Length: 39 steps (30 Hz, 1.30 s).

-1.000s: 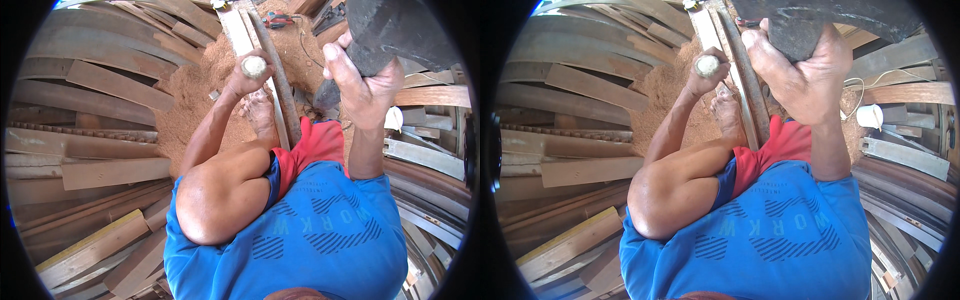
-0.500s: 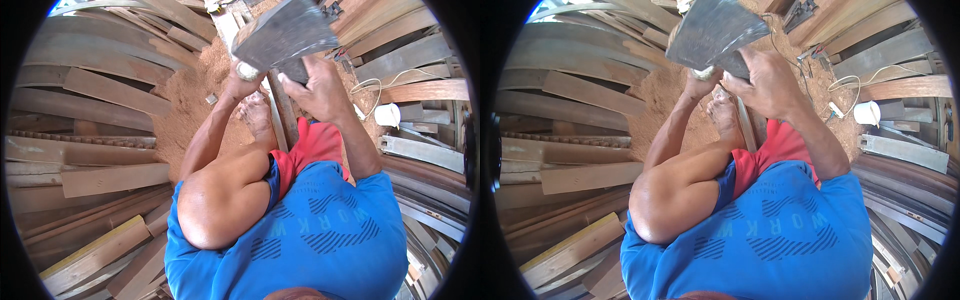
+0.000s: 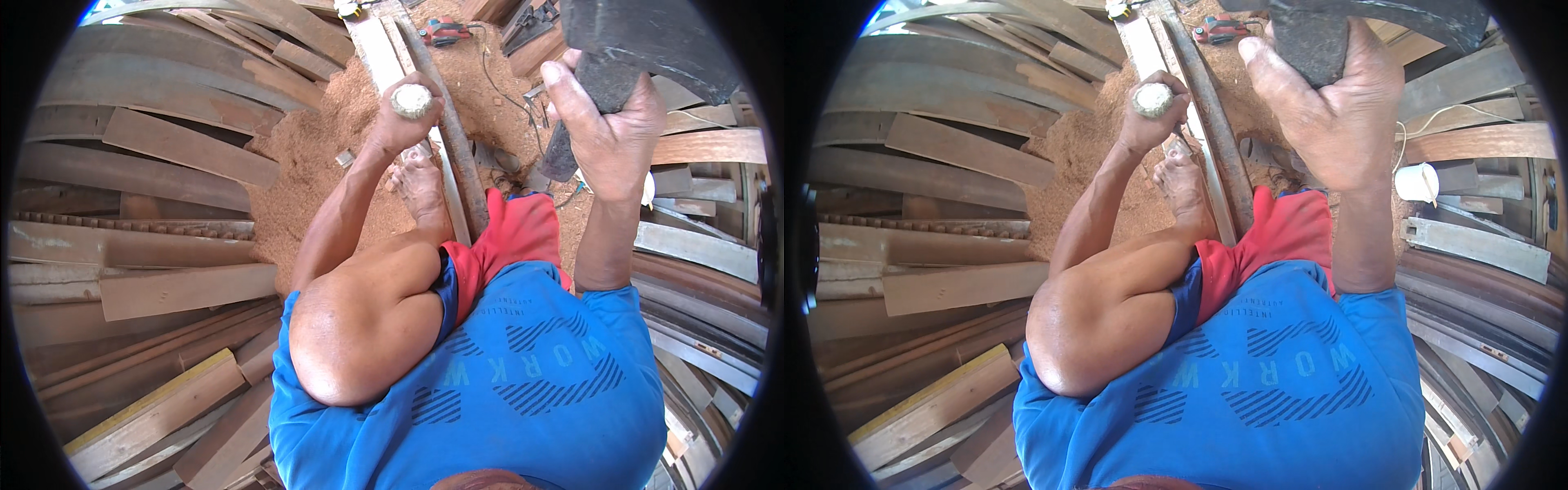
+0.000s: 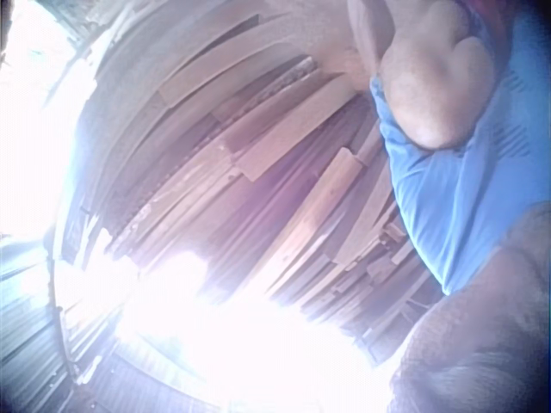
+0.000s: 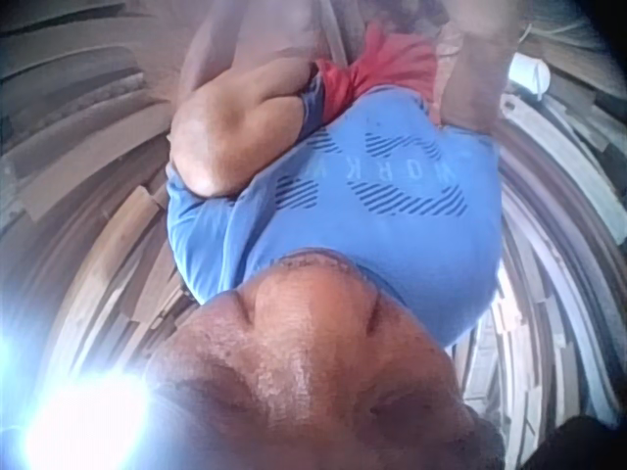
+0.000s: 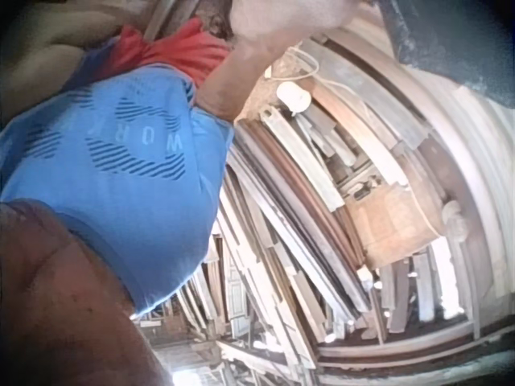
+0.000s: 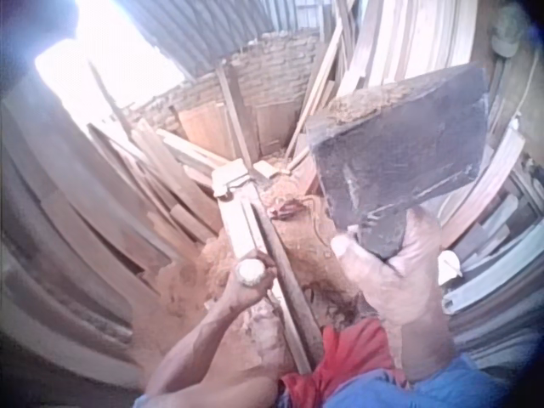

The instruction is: The person uses a mallet and chisel to carve and shape a small piece of wood held between their feet. They repeatedly strike the chisel to remove wood chips and refine the shape of the piece.

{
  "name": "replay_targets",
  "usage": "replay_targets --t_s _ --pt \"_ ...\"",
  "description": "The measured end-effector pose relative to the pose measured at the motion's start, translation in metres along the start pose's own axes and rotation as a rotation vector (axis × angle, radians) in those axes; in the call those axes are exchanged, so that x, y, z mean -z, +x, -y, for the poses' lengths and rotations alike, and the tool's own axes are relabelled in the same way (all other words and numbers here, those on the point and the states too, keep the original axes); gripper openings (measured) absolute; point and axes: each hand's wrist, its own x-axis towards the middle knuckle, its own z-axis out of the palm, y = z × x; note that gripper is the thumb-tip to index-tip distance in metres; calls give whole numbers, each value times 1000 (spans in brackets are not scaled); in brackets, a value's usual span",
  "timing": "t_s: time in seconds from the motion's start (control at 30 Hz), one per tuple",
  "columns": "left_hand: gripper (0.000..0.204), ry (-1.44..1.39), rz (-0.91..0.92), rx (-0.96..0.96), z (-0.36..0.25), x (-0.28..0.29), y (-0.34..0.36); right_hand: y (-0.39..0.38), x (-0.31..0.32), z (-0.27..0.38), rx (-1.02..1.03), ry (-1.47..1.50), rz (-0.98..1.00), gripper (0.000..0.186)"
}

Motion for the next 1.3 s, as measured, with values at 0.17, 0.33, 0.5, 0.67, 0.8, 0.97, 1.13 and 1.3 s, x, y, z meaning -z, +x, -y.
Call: replay_targets --t_s 0.17,0.33,0.5,0.67,0.8,0.97,1.13,1.3 --pt "13 123 4 -104 7 -3 2 2 -15 -15 -63 -213 250 26" --pt "20 308 -21 -354 11 -26 16 -16 -11 -83 18 -749 675 39" --pt "12 212 -32 -153 9 -16 2 1 -10 -27 35 -362 407 30" --pt "12 207 19 -161 15 -9 -10 -5 -25 -47 110 -473 439 30" --pt "26 647 20 -571 17 -27 5 -14 -16 -69 -40 -780 818 38" --pt "15 346 38 -180 35 -19 -5 -6 -16 -31 -64 -363 494 34" --pt "8 138 -4 -60 14 -10 2 8 -12 -16 68 -278 183 17" --pt "12 206 36 -119 16 -12 8 2 -15 -38 2 -406 408 41"
